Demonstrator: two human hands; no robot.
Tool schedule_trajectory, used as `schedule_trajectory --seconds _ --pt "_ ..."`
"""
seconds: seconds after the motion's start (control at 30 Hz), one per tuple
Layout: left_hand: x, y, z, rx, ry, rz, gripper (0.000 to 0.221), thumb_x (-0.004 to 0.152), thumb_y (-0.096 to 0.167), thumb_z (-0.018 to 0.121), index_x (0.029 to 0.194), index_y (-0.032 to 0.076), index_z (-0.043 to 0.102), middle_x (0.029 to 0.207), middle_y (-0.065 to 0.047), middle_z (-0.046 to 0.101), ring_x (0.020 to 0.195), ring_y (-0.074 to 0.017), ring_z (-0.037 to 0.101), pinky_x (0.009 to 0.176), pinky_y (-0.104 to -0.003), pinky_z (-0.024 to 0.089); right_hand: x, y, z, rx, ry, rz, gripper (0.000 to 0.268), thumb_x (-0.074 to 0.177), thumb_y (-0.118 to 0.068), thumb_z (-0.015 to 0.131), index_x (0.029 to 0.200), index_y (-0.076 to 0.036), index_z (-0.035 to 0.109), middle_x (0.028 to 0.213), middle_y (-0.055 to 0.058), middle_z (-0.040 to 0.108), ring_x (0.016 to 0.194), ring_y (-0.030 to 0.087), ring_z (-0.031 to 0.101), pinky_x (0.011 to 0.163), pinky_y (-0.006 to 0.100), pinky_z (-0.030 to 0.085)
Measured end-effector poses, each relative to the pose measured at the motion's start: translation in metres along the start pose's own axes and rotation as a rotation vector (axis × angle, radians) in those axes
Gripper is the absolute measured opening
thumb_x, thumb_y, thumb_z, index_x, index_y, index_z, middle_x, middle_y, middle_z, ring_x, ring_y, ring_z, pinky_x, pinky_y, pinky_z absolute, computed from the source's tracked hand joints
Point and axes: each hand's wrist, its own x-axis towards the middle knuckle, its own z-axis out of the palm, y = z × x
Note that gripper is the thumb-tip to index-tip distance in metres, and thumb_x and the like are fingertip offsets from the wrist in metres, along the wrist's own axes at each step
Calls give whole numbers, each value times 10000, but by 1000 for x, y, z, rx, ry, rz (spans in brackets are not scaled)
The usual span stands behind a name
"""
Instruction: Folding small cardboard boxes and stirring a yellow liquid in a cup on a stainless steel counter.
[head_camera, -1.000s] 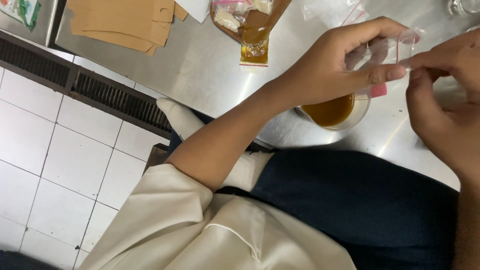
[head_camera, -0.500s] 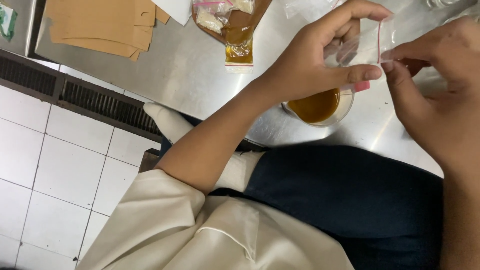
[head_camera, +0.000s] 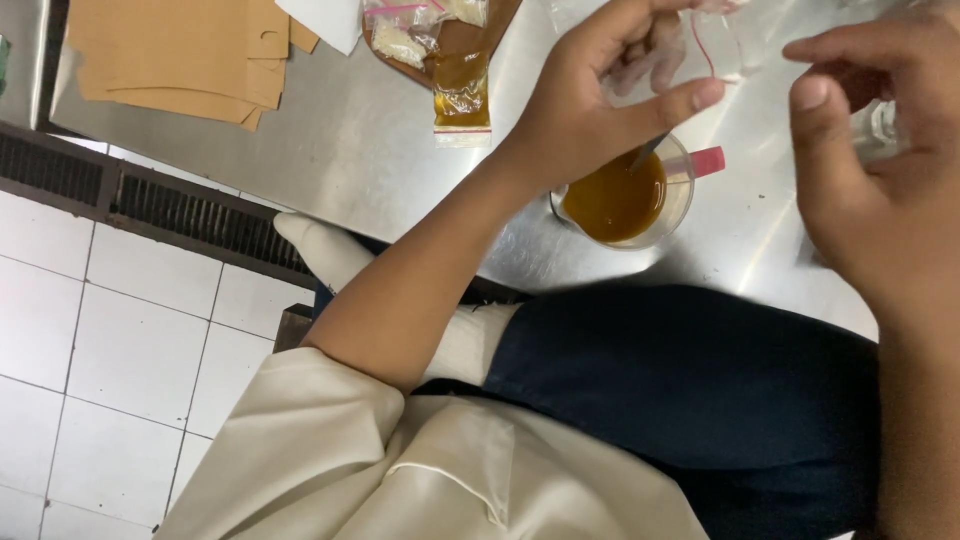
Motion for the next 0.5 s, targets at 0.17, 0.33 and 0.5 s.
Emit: schedule_trajectory --seconds 0.17,0.33,0.5 --pt "4 -18 -6 -141 81 -92 304 991 502 735 1062 225 629 995 50 666 1034 -127 697 983 -305 561 6 32 14 33 -3 84 253 1486 25 585 1545 266 634 1312 360 629 1099 393 648 939 444 546" --pt "7 -40 -11 -310 158 -150 379 1079 589 691 1273 267 741 1189 -14 808 1008 -151 698 933 -332 562 20 42 47 124 -151 219 223 1137 -94 907 1227 -17 718 1147 125 658 936 240 626 889 363 516" --pt "13 -25 -16 -712 147 -224 311 1034 477 721 1088 172 699 1006 -22 654 886 -139 553 882 -330 465 25 46 61 70 -190 147 160 1220 -35 798 1102 -15 691 994 99 662 873 258 610 863 419 474"
